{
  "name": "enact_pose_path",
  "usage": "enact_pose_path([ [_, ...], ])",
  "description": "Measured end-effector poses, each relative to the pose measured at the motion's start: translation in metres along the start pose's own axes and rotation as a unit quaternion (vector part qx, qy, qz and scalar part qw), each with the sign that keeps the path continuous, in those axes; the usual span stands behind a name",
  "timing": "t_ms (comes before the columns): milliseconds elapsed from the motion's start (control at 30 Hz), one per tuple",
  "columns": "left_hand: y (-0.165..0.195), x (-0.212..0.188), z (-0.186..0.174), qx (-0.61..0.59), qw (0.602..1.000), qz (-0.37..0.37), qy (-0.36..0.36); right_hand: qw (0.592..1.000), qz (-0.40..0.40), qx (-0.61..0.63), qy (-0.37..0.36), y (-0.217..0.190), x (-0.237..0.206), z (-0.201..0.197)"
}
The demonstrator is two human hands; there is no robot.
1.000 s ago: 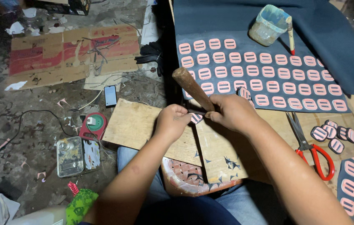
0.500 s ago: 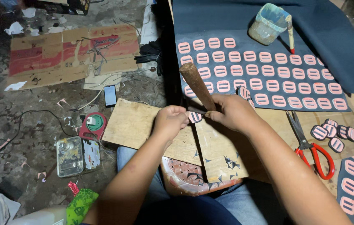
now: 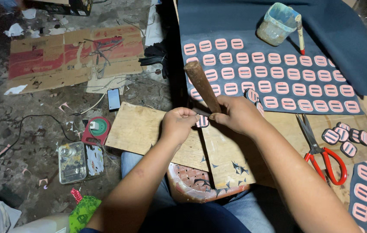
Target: The person repeatedly picks up small rectangular fabric pieces with a pink pattern, places them on a wooden block, and uses a curved metal tool to press and shape the edges. The shaped pieces are set aside on the table. The process is repeated for multiple pieces.
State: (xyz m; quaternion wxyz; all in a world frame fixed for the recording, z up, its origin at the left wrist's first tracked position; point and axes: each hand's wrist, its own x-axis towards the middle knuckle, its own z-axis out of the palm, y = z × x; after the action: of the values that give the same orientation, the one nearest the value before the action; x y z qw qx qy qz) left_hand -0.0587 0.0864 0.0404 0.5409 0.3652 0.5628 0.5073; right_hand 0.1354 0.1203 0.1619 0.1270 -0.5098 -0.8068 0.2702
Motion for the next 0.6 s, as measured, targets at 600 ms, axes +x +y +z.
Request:
enact_pose_path([
  [600, 0.005, -0.002, -0.005, 0.145, 0.988, 0.057, 0.013, 0.999, -0.002, -0.024, -0.027, 0.000, 0.003, -0.006],
])
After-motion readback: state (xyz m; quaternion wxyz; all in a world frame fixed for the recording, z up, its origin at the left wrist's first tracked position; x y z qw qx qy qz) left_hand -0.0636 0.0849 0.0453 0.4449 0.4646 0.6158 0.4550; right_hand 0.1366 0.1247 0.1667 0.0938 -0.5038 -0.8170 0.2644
